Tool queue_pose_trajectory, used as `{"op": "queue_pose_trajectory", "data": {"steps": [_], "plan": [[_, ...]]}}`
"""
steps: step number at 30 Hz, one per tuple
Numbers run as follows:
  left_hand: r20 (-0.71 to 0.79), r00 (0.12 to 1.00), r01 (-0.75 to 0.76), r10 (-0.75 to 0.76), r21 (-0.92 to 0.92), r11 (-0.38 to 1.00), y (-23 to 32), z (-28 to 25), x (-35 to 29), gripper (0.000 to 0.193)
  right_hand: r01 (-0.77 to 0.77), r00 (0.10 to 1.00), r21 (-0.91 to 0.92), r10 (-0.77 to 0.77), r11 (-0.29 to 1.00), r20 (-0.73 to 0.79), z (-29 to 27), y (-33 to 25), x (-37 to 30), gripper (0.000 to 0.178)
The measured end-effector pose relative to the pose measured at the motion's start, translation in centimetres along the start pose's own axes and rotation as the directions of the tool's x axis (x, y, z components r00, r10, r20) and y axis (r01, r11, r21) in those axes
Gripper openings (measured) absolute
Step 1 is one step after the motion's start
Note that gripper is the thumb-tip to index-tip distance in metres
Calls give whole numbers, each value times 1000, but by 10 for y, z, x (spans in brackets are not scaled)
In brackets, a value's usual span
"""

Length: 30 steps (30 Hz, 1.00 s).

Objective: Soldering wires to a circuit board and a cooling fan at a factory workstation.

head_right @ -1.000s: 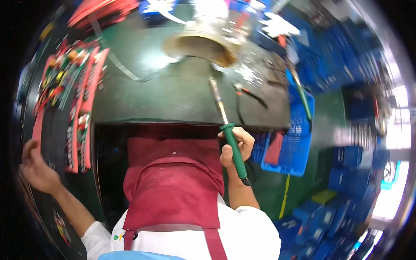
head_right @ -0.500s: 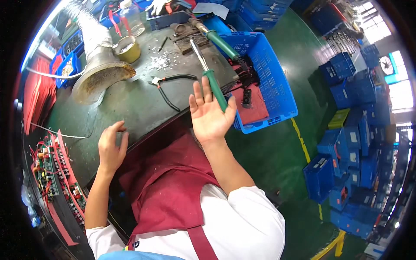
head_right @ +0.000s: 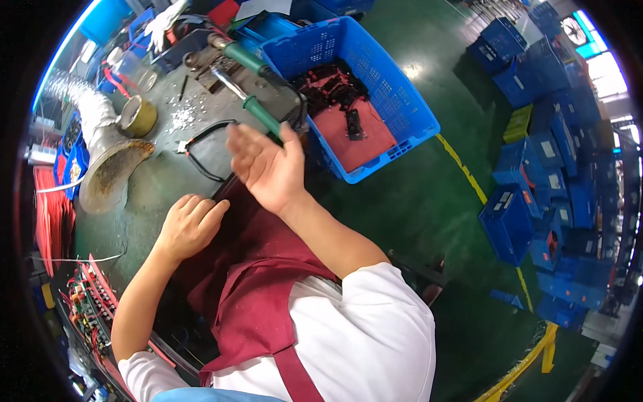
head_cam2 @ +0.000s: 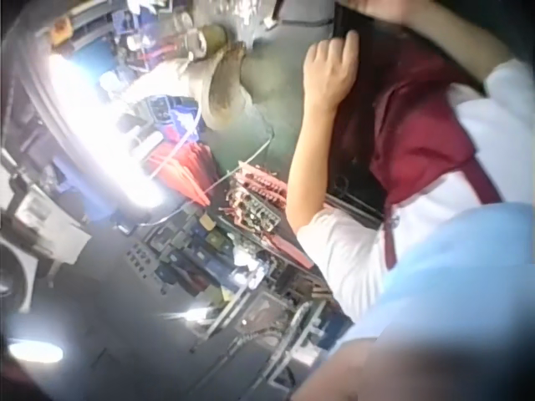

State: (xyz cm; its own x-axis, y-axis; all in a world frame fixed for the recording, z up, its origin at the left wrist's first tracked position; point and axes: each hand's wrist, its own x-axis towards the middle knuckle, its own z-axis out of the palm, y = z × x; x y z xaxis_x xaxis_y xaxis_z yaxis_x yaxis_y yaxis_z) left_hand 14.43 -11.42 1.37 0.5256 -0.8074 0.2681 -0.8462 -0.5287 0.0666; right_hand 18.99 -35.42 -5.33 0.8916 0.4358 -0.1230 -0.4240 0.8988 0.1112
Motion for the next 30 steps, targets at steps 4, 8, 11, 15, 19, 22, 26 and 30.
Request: {"op": "queue_pose_trajectory", "data": {"steps": [4,8,11,15,19,22,26,30], "plan": [[67,990,-126,125,4,992,-16,16,34,28,-175,911,-660,374,730,173,-1,-47,-54,79],[58,980,-186,189,-51,981,-22,28,64,25,-93,829,-936,547,340,117,37,-179,-83,75],[89,986,-138,144,-70,988,-27,33,77,24,37,987,-971,145,236,73,18,-272,-28,76],[128,987,-92,100,-64,994,-29,42,77,23,-115,826,-928,-485,353,-287,-90,-366,101,65],[131,986,-93,102,-75,993,-29,42,93,29,-577,662,-691,-745,-436,-83,-183,-436,167,76],[171,982,-72,77,-40,997,-32,38,90,25,-739,414,-645,-887,-196,-204,-239,-393,212,112],[289,957,-32,28,7,999,-23,17,76,27,-837,268,-545,-831,50,-487,-239,-328,260,127],[323,946,-30,23,17,999,-24,19,78,34,-846,237,-532,-885,15,-401,-244,-335,284,130]]}}
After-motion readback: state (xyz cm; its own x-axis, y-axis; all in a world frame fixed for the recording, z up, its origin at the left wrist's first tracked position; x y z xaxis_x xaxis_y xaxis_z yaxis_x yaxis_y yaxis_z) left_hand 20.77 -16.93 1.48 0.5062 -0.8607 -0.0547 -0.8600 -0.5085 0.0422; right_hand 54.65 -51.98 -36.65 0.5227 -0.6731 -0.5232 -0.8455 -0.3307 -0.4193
